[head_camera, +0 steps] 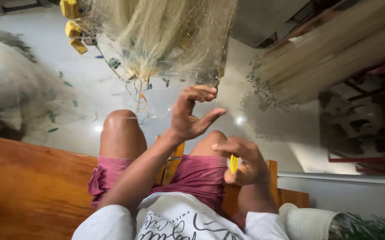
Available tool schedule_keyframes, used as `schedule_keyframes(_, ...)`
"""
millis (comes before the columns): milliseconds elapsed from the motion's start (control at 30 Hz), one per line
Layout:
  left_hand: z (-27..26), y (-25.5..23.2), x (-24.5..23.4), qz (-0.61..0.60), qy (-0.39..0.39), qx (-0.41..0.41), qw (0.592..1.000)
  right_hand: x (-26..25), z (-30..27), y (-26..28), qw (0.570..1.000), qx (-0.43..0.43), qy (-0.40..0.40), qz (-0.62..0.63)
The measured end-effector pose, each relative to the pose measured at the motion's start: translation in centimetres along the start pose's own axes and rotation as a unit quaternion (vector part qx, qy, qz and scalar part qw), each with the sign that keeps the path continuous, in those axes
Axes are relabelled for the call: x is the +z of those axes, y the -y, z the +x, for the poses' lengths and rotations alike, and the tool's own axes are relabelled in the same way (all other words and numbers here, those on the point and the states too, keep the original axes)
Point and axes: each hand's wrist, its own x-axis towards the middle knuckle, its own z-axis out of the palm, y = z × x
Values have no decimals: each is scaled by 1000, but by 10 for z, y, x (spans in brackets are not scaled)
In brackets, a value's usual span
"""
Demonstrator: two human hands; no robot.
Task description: Using a yellow shuttle to weave and repair the mesh of a fishing net.
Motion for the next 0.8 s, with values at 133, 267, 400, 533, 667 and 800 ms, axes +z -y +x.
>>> schedule_keyframes(133, 10, -6, 19, -57, -48, -68, 995, -47, 33, 10, 985, -14, 22, -168)
schedule_keyframes(267, 28, -14, 20, -90, -159, -241, 953, -84, 76, -6, 942, -101, -32, -318)
schedule_keyframes(400, 46, -9, 18, -206, -240, -320, 893, -104, 97, -34, 877, -118, -59, -463)
schedule_keyframes(533, 60, -8, 15, -287, -241, -383, 845, -98, 128, -37, 882, -110, -9, -458)
schedule_keyframes(667, 70, 3, 19, -322, -252, -394, 823, -83, 146, -45, 957, -62, -33, -280)
schedule_keyframes(800, 71, 25, 22, -355, -219, -350, 839, -59, 156, -50, 990, -110, -57, -66)
